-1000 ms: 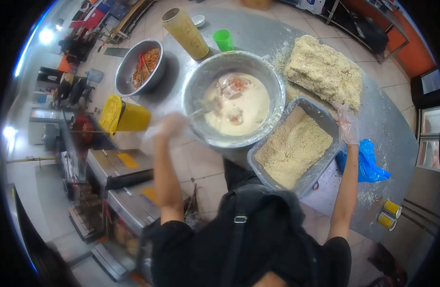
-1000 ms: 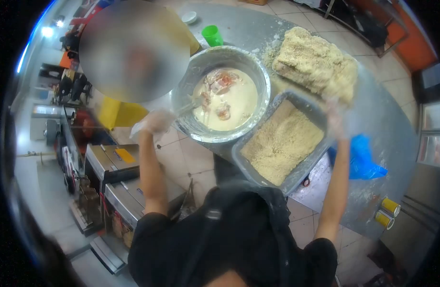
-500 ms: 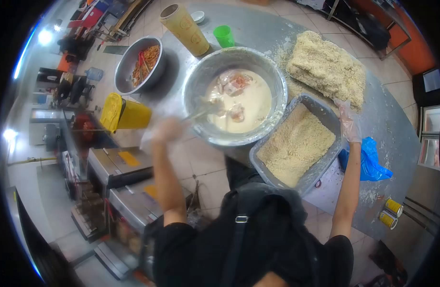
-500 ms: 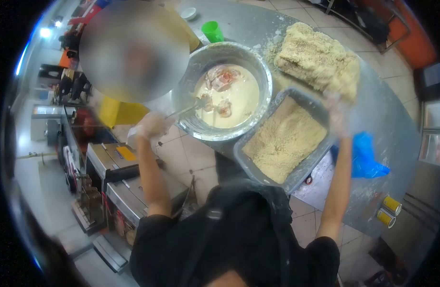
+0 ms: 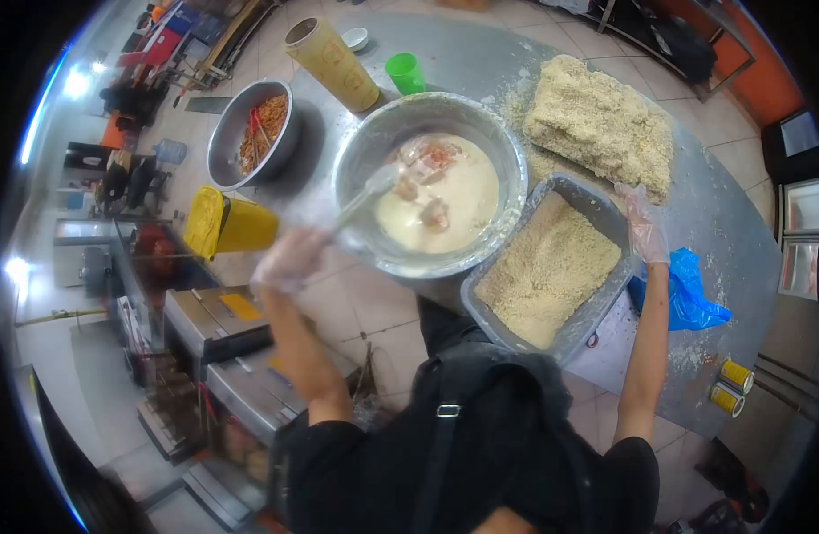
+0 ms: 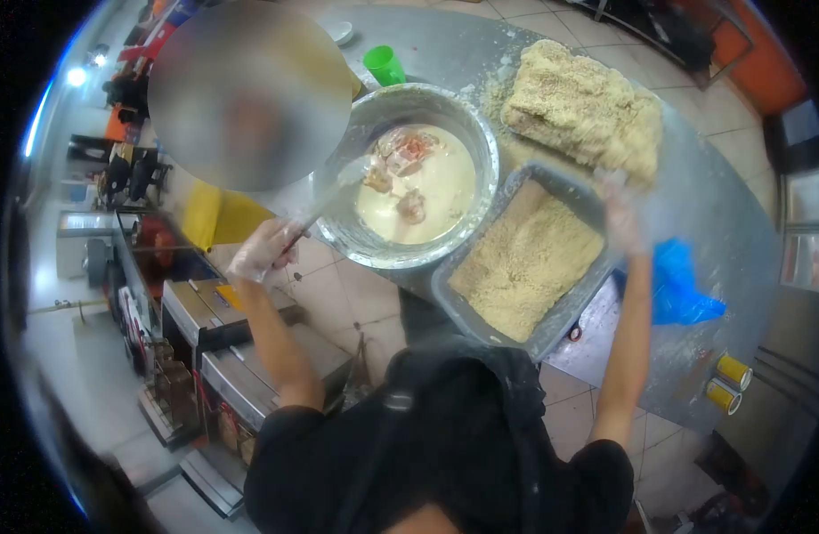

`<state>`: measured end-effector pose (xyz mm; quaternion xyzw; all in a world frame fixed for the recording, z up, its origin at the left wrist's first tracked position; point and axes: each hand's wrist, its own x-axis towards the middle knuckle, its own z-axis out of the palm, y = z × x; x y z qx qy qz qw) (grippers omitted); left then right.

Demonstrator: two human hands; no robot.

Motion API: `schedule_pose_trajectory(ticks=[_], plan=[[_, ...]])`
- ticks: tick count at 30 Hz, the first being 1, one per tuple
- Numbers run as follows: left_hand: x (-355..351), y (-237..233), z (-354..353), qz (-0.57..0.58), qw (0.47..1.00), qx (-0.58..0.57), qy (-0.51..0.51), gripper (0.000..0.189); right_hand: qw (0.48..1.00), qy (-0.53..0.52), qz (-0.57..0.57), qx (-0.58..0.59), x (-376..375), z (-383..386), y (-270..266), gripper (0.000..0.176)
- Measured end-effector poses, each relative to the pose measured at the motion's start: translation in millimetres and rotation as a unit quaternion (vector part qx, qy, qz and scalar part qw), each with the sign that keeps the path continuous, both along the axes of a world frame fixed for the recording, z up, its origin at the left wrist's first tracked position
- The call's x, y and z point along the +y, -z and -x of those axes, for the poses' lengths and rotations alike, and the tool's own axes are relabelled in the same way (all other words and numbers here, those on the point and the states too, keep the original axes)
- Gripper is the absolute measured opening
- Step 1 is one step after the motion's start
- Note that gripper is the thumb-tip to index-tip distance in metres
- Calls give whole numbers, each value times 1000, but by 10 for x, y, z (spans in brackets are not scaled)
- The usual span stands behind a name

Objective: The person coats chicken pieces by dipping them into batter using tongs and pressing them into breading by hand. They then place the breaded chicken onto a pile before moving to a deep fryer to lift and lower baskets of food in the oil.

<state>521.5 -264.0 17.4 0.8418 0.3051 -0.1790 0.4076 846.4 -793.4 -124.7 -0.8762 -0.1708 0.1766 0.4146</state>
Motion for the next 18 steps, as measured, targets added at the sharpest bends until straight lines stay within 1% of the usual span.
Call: schedule_pose_trajectory(ticks=[1,2,3,4,5,6,7,8,10,11,12,13,14,15,17,18], plan=[[-62,-94,50,68,991,0,-115,31,1000,-1,-1,1,59,45,-66,57],[-55,-70,114,67,991,0,-116,31,999,-5,11,-47,129,89,-139,59],[-46,-43,151,37,995,-70,-61,31,995,-9,22,-97,182,111,-197,61],[-32,-29,178,23,994,-106,-33,32,995,-10,21,-98,190,110,-205,61],[-21,-17,203,7,990,-141,-5,32,993,-12,48,-106,194,107,-215,61],[-58,-73,192,28,990,-123,-60,33,991,-14,76,-113,196,100,-224,61],[-84,-103,194,49,987,-105,-114,34,990,-15,76,-114,192,87,-223,61],[-88,-83,221,49,986,-107,-114,34,989,-32,66,-125,184,70,-210,60],[-74,9,286,-97,976,-150,-127,32,988,-50,55,-136,165,45,-149,60],[-46,67,276,-97,976,-150,-127,32,987,-48,50,-145,154,38,-96,60],[-13,134,252,-288,942,-173,18,30,986,-47,46,-154,149,34,-68,59],[-96,50,182,-461,853,-185,161,28,986,-49,47,-153,199,78,-168,59],[-307,38,132,-486,848,-138,159,26,990,-27,67,-121,245,132,-276,58],[-651,-86,-5,-511,841,-89,156,25,992,-8,87,-89,294,165,-349,57],[-601,778,104,-586,758,-119,261,17,992,-28,99,-77,310,137,-336,56],[-715,808,75,-587,759,-116,257,17,991,-41,110,-65,305,101,-329,56]])
